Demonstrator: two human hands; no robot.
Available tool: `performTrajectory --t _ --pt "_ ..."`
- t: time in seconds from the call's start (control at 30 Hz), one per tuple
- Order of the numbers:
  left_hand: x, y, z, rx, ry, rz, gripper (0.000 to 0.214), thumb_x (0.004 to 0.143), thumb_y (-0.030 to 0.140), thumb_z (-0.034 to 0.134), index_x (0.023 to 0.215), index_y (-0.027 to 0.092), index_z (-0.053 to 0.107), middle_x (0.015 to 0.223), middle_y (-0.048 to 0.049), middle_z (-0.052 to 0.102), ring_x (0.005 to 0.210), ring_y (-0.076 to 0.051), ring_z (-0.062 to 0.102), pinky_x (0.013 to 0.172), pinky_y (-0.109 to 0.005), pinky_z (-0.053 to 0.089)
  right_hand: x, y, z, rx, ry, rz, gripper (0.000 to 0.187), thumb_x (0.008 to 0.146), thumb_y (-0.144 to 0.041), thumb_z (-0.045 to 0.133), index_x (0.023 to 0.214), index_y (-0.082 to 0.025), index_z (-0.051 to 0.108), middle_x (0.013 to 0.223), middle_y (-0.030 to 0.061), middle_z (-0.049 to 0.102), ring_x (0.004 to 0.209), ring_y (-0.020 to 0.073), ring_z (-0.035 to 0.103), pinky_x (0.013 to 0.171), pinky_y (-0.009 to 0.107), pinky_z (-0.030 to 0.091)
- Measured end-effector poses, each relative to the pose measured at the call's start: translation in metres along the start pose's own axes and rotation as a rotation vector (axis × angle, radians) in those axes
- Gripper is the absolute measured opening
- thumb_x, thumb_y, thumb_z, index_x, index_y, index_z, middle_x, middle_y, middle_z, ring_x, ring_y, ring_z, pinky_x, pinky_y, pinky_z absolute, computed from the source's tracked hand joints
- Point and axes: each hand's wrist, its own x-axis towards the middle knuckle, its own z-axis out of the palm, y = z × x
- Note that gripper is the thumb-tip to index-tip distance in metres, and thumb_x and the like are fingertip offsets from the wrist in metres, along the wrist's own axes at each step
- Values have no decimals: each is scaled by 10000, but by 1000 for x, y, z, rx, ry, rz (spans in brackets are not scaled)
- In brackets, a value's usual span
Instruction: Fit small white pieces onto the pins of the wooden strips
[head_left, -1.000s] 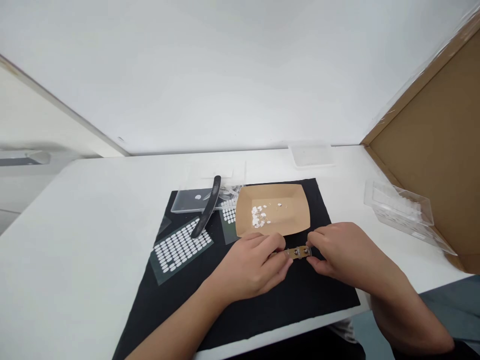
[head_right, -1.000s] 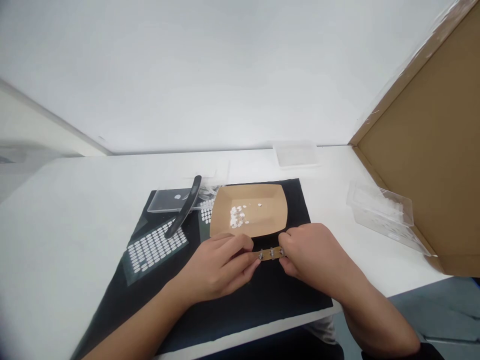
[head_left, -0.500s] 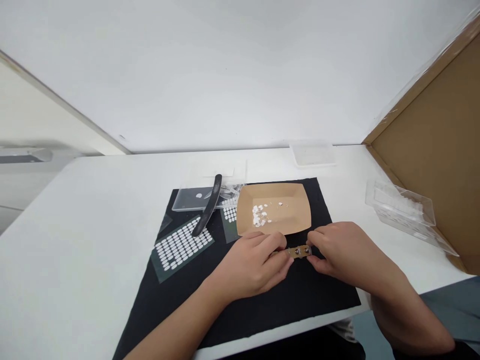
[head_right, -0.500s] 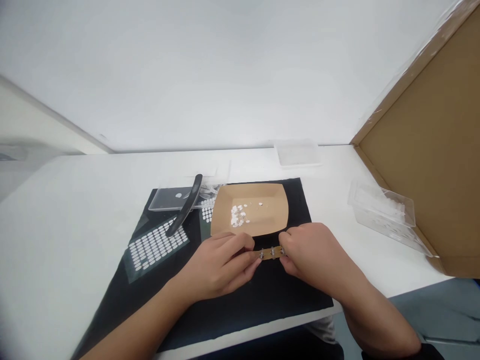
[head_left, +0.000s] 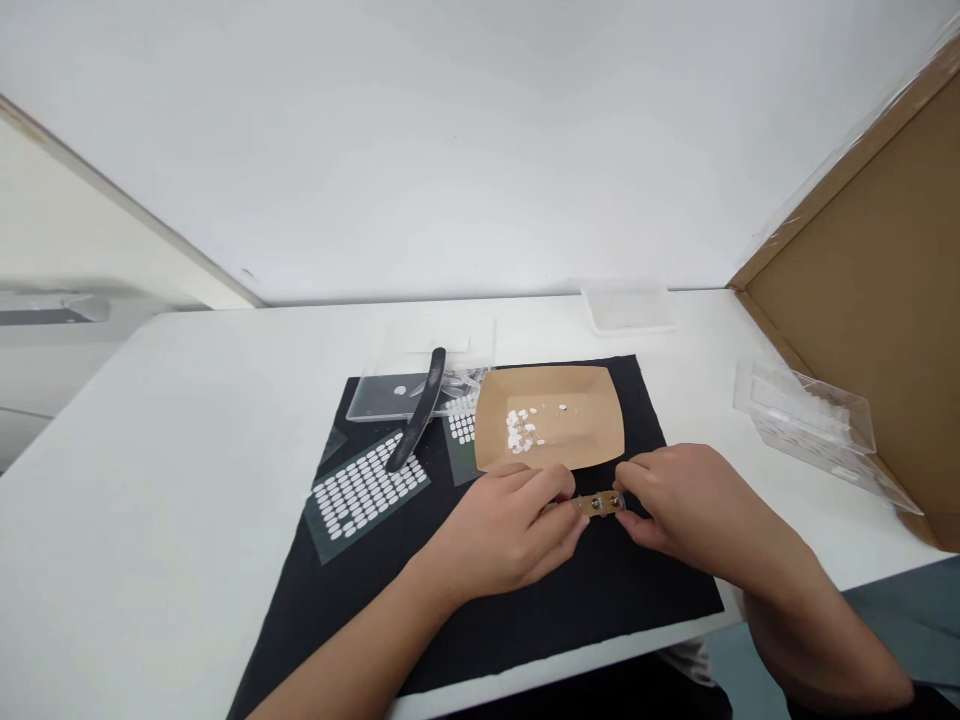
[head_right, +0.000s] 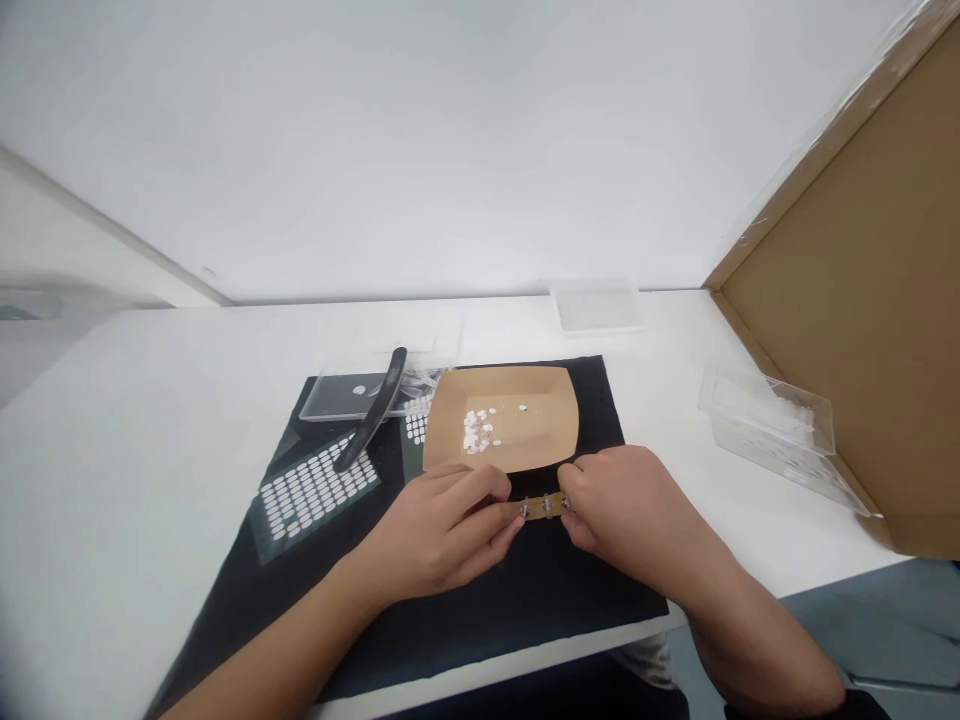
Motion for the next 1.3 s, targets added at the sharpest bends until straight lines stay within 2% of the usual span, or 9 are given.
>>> performTrajectory --t 0.47,0.83,1.3 --pt "1 0 -1 -6 9 6 185 1012 203 608 832 176 641 859 -16 637 647 -126 531 591 -291 458 2 -3 -3 0 -41 19 186 924 -251 667 769 -207 572 738 6 691 622 175 601 575 339 148" --pt "0 -1 0 -7 -5 3 186 1020 214 601 845 179 651 870 -15 637 651 -125 532 593 -285 457 0 -2 1 -11 -13 17 176 909 -241 666 767 -214 566 732 1 686 623 176 611 572 344 152" --pt "2 -1 -1 -7 1 6 199 1014 210 607 823 176 651 847 -19 650 639 -128 536 590 -287 453 3 -1 1 3 -62 44 191 925 -277 677 775 -212 577 751 7 697 641 186 628 570 344 150"
